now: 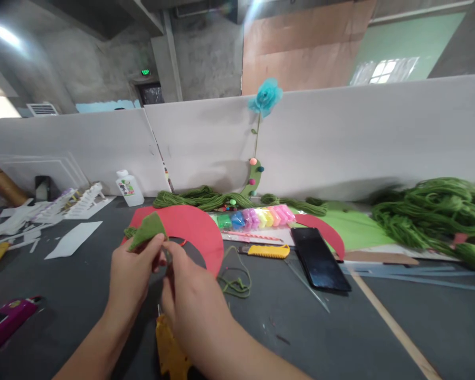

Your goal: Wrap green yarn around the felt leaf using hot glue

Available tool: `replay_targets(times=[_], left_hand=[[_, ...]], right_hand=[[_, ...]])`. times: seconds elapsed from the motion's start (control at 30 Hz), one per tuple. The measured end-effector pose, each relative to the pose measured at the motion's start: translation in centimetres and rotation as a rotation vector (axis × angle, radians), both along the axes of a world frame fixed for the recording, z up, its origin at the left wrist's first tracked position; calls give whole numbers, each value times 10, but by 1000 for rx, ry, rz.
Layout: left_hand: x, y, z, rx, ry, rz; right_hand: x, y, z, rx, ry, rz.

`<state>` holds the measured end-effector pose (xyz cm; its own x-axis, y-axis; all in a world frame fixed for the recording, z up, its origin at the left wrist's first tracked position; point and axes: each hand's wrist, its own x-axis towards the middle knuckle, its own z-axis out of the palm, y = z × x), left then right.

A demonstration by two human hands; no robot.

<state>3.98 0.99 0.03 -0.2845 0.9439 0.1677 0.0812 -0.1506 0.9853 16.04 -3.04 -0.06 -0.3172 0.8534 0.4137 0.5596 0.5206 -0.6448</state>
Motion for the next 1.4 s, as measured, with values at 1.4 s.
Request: replay_targets(times=[1.4], left_hand=[[-18, -28, 9, -179, 160, -267]], right_hand=[[16, 4, 28, -329, 137, 100]])
